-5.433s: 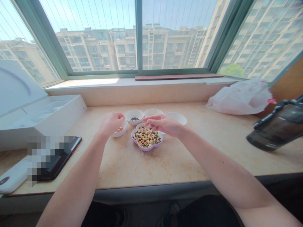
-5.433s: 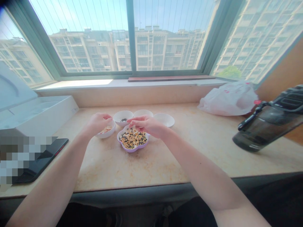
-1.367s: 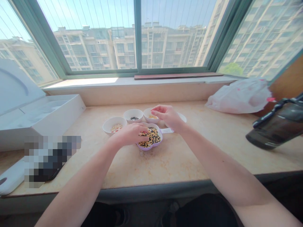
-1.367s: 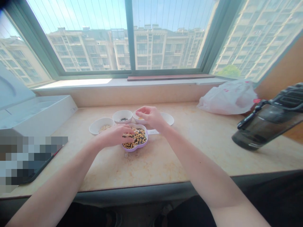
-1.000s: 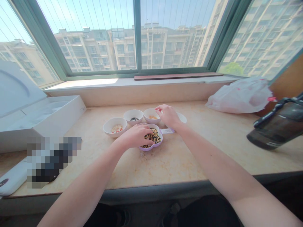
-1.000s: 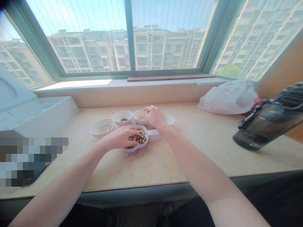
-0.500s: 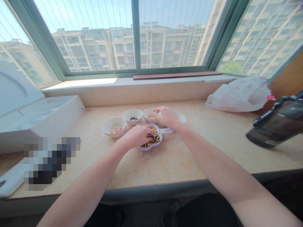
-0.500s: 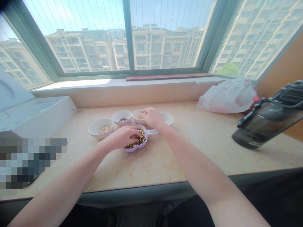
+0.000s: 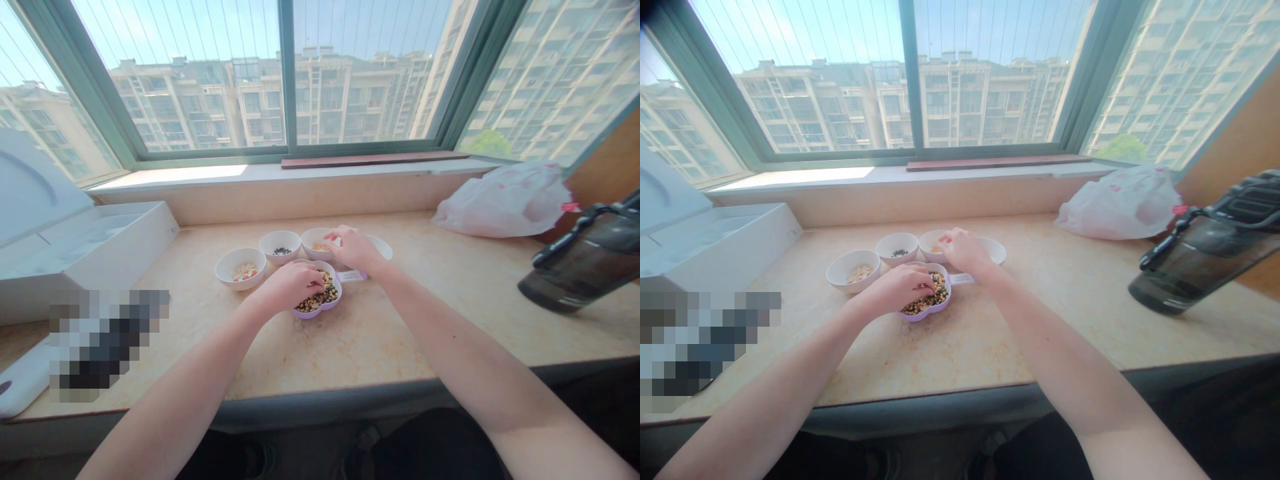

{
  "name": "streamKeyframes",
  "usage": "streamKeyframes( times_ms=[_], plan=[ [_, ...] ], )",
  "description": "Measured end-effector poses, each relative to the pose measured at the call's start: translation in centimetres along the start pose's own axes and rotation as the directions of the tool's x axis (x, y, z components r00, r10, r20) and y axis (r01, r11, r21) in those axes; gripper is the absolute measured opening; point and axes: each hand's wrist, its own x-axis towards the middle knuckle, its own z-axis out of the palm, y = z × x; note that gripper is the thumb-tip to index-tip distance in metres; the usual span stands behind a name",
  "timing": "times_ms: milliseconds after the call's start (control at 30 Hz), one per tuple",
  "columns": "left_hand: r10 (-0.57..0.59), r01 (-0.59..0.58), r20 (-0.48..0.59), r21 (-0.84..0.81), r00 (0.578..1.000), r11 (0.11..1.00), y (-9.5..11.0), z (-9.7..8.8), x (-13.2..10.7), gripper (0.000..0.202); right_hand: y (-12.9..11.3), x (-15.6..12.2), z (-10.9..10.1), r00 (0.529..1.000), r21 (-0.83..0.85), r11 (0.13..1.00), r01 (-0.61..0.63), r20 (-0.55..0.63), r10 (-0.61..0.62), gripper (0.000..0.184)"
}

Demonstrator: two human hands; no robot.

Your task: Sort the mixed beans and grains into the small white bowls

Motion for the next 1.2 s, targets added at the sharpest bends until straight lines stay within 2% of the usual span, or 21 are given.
streamKeyframes(
  times_ms=[100,200,300,367,467,533,700,800,867,1033,1200],
  plan=[
    [-0.018,0.018,-0.031,-0.002,0.999,1.0,0.0,-0.3,-0.1,0.024,0.3,0.1,0.1,1.0,0.001,1.0,-0.002,-0.013,0.002,0.021],
    [-0.108,0.107,-0.12,-0.018,0.987,0.994,-0.2,-1.2,-0.5,0.03,0.5,0.1,0.3,1.0,-0.007,1.0,-0.006,-0.012,0.006,0.021],
    [-0.266,0.259,-0.258,-0.063,0.929,0.964,-0.9,-2.3,-0.9,0.033,0.3,-0.1,0.1,1.0,-0.013,1.0,0.007,0.023,-0.007,0.022],
    [-0.347,0.331,-0.349,-0.108,0.871,0.938,-1.7,-2.9,-1.1,0.028,-0.3,-0.4,-0.5,0.997,-0.01,1.0,0.028,0.071,-0.027,0.022],
    [-0.434,0.408,-0.425,-0.156,0.794,0.9,-3.0,-3.4,-1.2,0.018,-1.5,-1.0,-1.7,0.97,0.013,0.996,0.091,0.224,-0.092,0.021],
    [-0.458,0.434,-0.434,-0.159,0.776,0.887,-3.6,-3.5,-1.2,0.015,-2.2,-1.4,-2.4,0.934,0.04,0.989,0.139,0.327,-0.145,0.017],
    [-0.461,0.497,-0.417,-0.026,0.783,0.867,-4.2,-3.8,-0.8,0.022,-3.4,-2.4,-2.4,0.835,0.072,0.976,0.206,0.507,-0.214,0.019],
    [-0.473,0.545,-0.353,0.137,0.807,0.827,-4.4,-3.7,-0.5,0.03,-3.6,-2.7,-1.6,0.796,0.05,0.963,0.264,0.553,-0.247,0.015],
    [-0.49,0.566,-0.324,0.204,0.809,0.799,-4.4,-3.5,-0.4,0.032,-3.7,-2.8,-1.1,0.777,0.04,0.949,0.312,0.565,-0.279,0.013],
    [-0.528,0.604,-0.325,0.213,0.785,0.768,-4.3,-3.4,-0.6,0.037,-3.6,-2.9,-0.5,0.78,0.046,0.947,0.318,0.555,-0.289,0.024],
    [-0.513,0.586,-0.32,0.196,0.796,0.786,-3.9,-3.4,-0.6,0.034,-3.6,-3.0,-0.4,0.774,0.041,0.934,0.354,0.548,-0.317,0.027]
  ],
)
